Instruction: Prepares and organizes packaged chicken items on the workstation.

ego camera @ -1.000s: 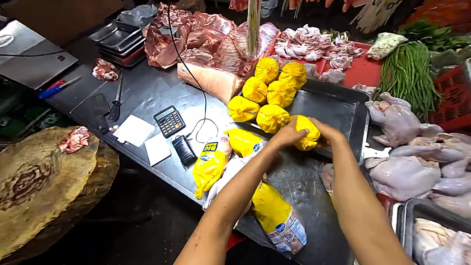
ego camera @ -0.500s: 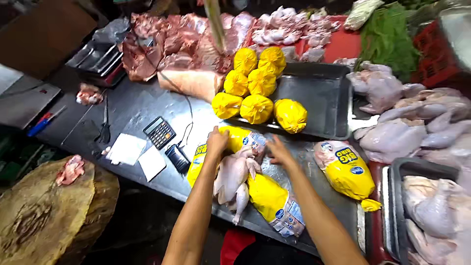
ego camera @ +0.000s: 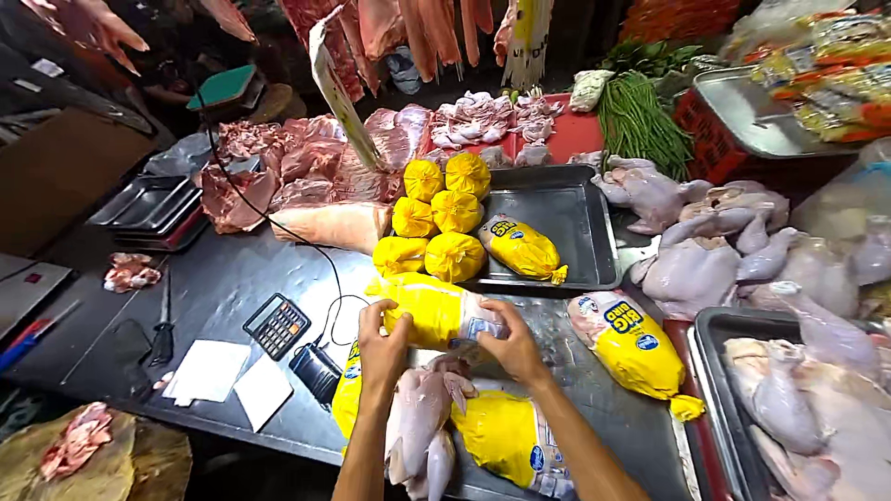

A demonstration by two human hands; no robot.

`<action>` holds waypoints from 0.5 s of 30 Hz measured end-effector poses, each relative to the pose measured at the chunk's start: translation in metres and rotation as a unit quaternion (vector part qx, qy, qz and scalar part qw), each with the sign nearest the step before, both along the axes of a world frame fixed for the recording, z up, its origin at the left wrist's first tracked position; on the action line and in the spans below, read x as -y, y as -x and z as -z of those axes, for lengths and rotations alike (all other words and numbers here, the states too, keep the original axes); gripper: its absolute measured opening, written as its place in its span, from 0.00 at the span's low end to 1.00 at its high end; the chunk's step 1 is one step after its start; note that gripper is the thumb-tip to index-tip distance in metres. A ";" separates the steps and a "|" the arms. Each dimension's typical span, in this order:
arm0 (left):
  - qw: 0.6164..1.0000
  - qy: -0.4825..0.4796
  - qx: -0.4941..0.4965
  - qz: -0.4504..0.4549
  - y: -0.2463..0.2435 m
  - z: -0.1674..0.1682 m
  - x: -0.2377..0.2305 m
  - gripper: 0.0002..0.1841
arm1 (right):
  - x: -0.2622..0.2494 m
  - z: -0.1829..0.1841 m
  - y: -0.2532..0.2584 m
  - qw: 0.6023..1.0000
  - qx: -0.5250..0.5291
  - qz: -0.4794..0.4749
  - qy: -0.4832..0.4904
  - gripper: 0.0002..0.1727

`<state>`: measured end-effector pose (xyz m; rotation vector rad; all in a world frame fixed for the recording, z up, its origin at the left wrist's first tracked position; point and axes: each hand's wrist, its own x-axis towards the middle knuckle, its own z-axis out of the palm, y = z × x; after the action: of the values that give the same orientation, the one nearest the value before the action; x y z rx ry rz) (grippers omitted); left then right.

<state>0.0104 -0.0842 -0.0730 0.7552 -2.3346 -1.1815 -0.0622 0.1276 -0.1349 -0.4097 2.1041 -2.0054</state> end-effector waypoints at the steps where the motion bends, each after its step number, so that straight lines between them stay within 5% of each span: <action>1: 0.996 0.011 -0.082 0.017 -0.004 -0.023 -0.014 0.22 | -0.012 -0.011 0.006 0.996 -0.024 0.000 0.085 0.32; 4: 0.963 -0.016 -0.243 0.116 0.013 -0.080 -0.041 0.31 | -0.043 -0.035 0.037 0.947 0.041 -0.034 0.317 0.49; 5: 0.963 -0.032 -0.228 0.142 0.027 -0.091 -0.048 0.34 | -0.051 -0.042 0.052 0.926 0.107 -0.035 0.360 0.55; 8: 0.957 -0.075 -0.106 0.258 0.079 -0.083 -0.085 0.36 | -0.062 -0.047 0.089 0.867 0.256 -0.004 0.428 0.49; 12: 0.913 -0.050 -0.115 0.388 0.122 -0.025 -0.150 0.31 | -0.077 -0.024 0.091 0.900 0.209 0.196 0.329 0.20; 15: 0.928 -0.185 -0.099 0.309 0.145 0.013 -0.170 0.29 | -0.091 -0.018 0.097 0.934 0.161 0.289 0.137 0.23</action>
<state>-0.1346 0.0857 -0.0863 -0.0335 -2.2615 -1.8974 -0.1593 0.2183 -0.1171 0.5390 1.8789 -2.4708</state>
